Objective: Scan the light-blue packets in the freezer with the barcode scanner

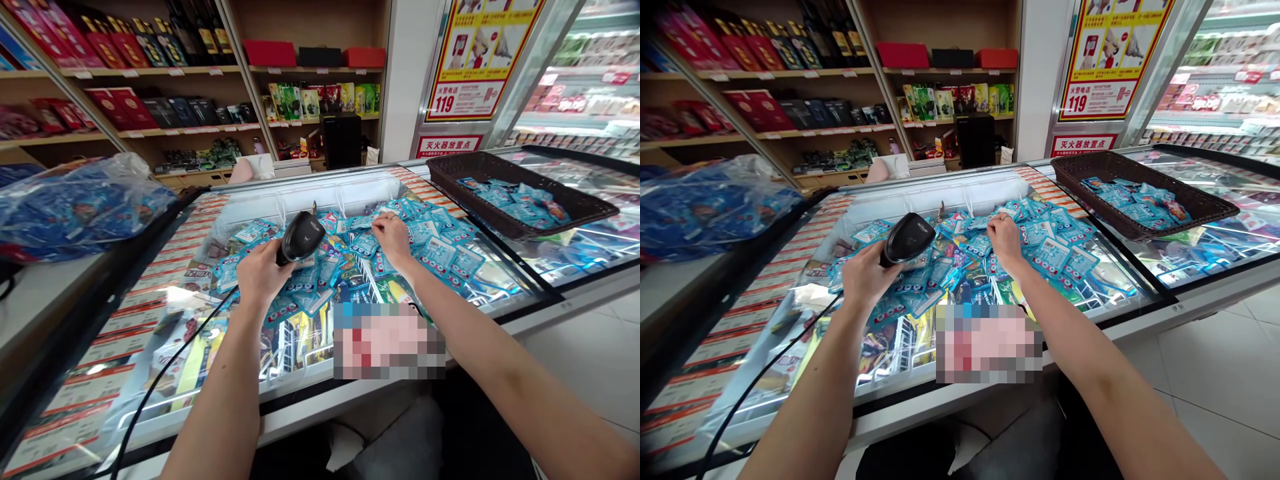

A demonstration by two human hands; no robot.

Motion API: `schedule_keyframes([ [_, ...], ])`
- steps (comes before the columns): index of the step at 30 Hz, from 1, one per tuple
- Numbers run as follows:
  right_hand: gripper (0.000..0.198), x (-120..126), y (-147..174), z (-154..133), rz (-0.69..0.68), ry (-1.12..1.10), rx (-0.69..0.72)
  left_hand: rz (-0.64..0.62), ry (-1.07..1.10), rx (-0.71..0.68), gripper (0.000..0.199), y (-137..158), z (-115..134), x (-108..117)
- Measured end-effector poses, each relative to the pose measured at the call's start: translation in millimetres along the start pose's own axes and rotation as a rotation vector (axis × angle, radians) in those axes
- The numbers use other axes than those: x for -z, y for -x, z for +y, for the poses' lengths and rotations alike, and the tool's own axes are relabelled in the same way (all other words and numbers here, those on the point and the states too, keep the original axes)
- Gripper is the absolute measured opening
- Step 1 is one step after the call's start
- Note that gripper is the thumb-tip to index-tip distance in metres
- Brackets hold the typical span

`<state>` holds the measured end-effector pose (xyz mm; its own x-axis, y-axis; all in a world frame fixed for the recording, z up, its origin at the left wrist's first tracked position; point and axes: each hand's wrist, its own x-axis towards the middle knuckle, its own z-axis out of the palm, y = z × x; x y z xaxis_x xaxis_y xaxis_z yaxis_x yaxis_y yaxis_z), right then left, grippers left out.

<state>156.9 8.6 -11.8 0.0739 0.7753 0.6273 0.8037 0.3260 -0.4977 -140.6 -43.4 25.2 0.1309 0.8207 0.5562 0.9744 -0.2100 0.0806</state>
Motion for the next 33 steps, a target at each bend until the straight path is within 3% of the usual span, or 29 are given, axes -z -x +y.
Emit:
schedule_keyframes([
  [9, 0.028, 7, 5, -18, -0.075, 0.156, 0.163, 0.026, -0.032, 0.076, 0.037, -1, -4, 2],
  [16, 0.040, 2, 14, -37, -0.469, -0.109, 0.430, 0.095, -0.045, 0.160, 0.038, -1, -5, 5],
  [20, 0.037, 2, 17, -42, -0.657, -0.157, 0.587, 0.100, -0.044, 0.178, 0.038, -1, -5, 6],
  [23, 0.034, 3, 18, -44, -0.659, -0.184, 0.596, 0.097, -0.044, 0.181, 0.039, -1, -5, 6],
  [29, 0.039, 4, 20, -49, -0.523, -0.100, 0.397, 0.096, -0.039, 0.162, 0.039, -1, -3, 9],
  [33, 0.043, 5, 21, -51, -0.520, -0.028, 0.412, 0.073, -0.044, 0.145, 0.039, -1, -2, 8],
])
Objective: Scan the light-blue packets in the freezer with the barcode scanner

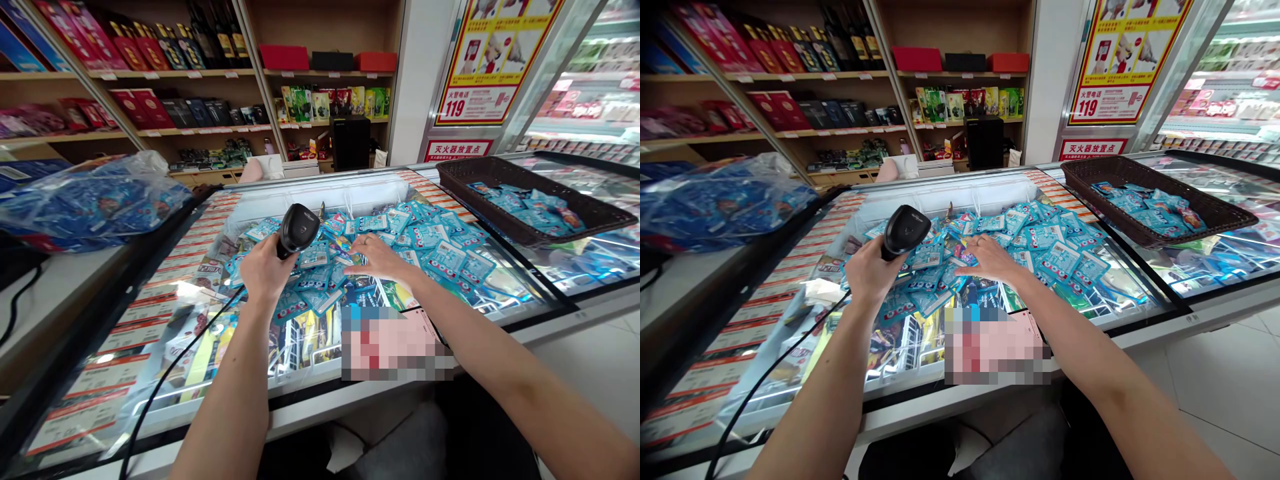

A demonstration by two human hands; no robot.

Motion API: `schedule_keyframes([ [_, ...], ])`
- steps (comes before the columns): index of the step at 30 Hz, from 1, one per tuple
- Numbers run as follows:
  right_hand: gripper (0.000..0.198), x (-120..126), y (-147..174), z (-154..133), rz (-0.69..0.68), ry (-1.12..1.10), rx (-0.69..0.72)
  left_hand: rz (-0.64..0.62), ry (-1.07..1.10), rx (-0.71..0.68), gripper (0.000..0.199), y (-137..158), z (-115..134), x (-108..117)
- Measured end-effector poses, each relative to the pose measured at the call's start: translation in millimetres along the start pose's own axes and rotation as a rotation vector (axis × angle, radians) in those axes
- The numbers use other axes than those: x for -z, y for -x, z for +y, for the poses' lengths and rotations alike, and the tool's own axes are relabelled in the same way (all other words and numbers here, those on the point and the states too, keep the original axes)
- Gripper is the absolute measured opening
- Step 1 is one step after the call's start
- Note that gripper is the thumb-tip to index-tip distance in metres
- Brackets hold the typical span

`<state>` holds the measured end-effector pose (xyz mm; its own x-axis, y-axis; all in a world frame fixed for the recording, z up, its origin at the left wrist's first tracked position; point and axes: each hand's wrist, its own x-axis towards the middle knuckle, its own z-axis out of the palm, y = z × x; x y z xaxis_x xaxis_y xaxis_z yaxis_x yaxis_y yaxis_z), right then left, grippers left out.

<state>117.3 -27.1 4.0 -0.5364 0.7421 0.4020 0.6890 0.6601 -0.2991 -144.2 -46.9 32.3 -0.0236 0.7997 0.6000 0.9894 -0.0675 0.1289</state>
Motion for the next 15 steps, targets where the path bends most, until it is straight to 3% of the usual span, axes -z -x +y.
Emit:
schedule_keyframes([
  [4, 0.038, -0.1, -1.0, 0.9, -0.044, -0.037, -0.010, 0.003, -0.005, -0.015, 0.040, 0.3, 1.0, -2.0],
  [15, 0.011, -4.7, -9.0, 3.0, -0.034, -0.190, -0.254, -0.018, 0.022, -0.006, 0.041, 0.0, 0.8, -2.5],
])
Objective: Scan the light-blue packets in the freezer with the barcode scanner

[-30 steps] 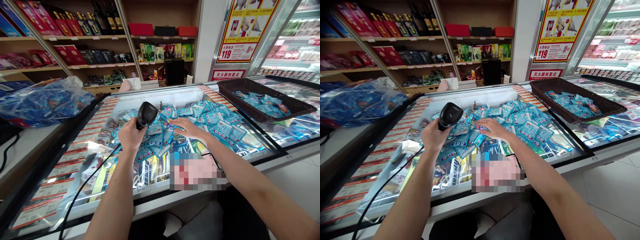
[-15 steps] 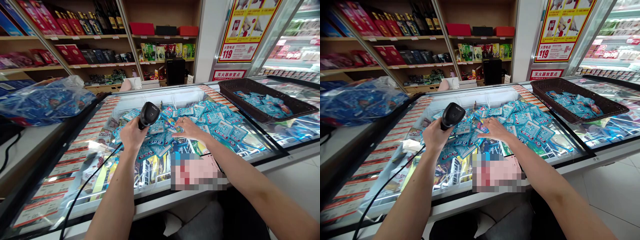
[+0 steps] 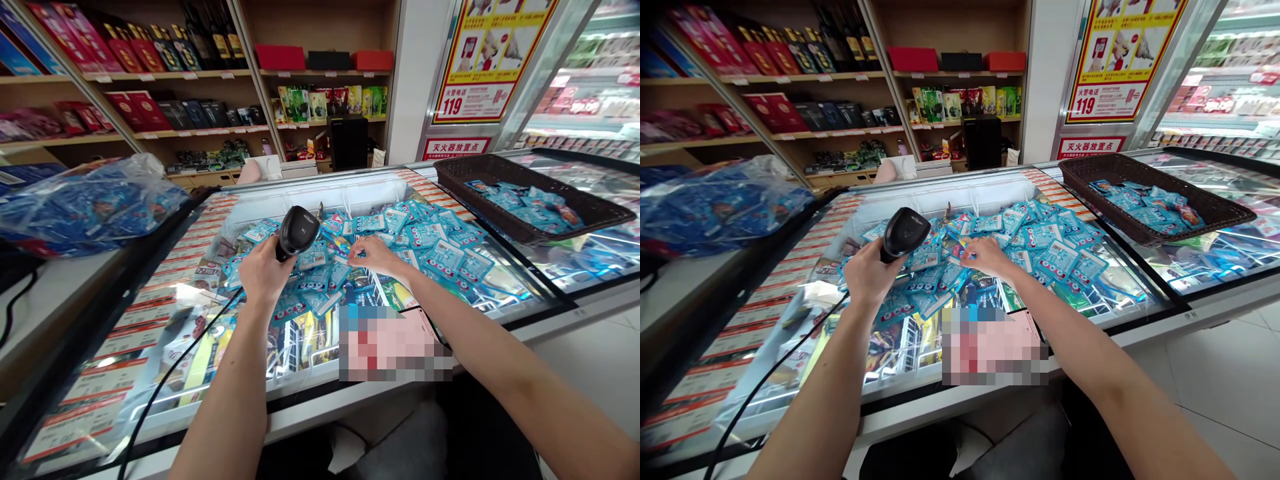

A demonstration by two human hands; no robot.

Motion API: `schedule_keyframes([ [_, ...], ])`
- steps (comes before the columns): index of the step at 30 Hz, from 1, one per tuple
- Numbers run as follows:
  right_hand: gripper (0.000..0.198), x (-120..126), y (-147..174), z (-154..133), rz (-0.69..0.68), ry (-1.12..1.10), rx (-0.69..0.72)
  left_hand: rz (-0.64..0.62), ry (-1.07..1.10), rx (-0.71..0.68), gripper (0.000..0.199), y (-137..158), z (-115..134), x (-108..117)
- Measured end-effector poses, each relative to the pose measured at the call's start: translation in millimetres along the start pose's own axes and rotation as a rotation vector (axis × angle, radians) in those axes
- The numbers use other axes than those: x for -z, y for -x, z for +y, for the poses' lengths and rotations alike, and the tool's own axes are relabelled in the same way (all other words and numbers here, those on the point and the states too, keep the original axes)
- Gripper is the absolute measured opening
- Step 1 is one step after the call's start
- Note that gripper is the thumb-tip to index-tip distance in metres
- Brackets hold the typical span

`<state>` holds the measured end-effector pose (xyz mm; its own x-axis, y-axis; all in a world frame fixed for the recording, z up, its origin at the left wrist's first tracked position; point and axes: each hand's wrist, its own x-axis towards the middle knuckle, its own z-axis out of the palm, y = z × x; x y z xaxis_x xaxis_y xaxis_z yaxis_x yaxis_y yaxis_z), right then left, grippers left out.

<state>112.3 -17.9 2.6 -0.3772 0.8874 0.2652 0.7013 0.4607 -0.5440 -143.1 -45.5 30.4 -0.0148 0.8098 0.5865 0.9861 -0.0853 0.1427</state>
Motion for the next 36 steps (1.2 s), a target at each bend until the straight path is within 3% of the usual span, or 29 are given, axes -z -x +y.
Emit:
schedule_keyframes([
  [7, 0.016, 9, 3, 0, 0.261, -0.152, -0.134, 0.004, 0.013, 0.013, 0.040, 0, 2, 3],
  [14, 0.018, 10, 2, 7, 0.374, -0.521, -0.205, -0.014, 0.036, -0.079, 0.037, 1, 4, 0],
  [20, 0.018, 10, 3, 6, 0.416, -0.560, -0.169, -0.054, 0.046, -0.165, 0.035, 4, 10, 0],
  [36, 0.024, 10, 4, 5, 0.435, -0.559, -0.162, -0.097, 0.029, -0.231, 0.031, 7, 15, -1],
])
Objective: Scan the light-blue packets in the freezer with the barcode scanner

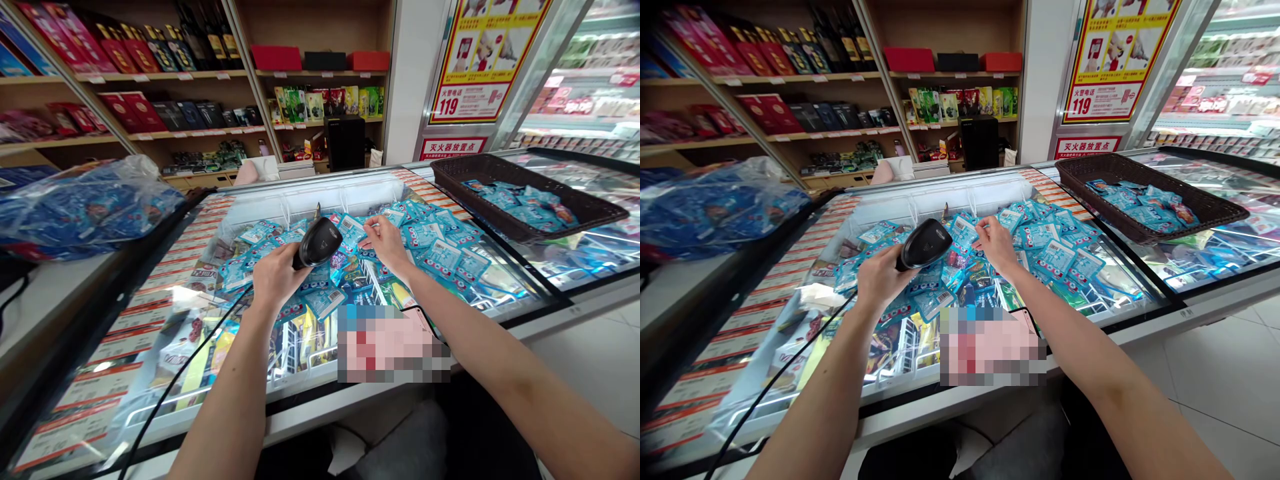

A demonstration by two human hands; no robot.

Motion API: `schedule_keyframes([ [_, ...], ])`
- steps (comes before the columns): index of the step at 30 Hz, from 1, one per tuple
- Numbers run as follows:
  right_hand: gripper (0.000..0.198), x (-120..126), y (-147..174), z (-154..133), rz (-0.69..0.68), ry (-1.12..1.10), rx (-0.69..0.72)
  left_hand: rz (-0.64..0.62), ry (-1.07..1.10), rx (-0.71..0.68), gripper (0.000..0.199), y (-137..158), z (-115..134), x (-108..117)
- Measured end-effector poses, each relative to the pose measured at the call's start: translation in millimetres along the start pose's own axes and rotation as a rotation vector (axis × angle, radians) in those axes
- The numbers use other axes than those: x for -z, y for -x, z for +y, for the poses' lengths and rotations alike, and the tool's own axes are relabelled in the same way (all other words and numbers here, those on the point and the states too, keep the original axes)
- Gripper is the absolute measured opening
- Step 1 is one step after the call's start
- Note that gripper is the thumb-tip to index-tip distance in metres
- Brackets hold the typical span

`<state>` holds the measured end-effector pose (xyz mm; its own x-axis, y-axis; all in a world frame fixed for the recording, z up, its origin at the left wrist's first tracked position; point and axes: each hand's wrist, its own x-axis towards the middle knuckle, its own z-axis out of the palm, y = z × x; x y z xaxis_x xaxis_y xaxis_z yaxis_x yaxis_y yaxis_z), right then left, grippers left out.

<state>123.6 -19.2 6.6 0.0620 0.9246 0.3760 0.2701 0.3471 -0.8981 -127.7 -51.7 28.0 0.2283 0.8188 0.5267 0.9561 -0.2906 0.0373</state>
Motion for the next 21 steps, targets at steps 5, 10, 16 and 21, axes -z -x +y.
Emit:
schedule_keyframes([
  [5, 0.025, -1, 0, 0, 0.001, -0.006, 0.012, -0.001, 0.023, -0.037, 0.031, 0, 2, 1],
  [10, 0.026, -1, 0, 1, -0.003, -0.017, 0.026, -0.010, 0.012, -0.039, 0.032, 0, 1, 0],
  [16, 0.032, 5, -3, 4, 0.057, 0.009, 0.036, 0.073, 0.030, 0.037, 0.035, 0, -6, -3],
  [21, 0.029, 9, -10, 13, 0.098, 0.024, 0.037, 0.118, 0.016, 0.175, 0.036, -3, -12, 0],
])
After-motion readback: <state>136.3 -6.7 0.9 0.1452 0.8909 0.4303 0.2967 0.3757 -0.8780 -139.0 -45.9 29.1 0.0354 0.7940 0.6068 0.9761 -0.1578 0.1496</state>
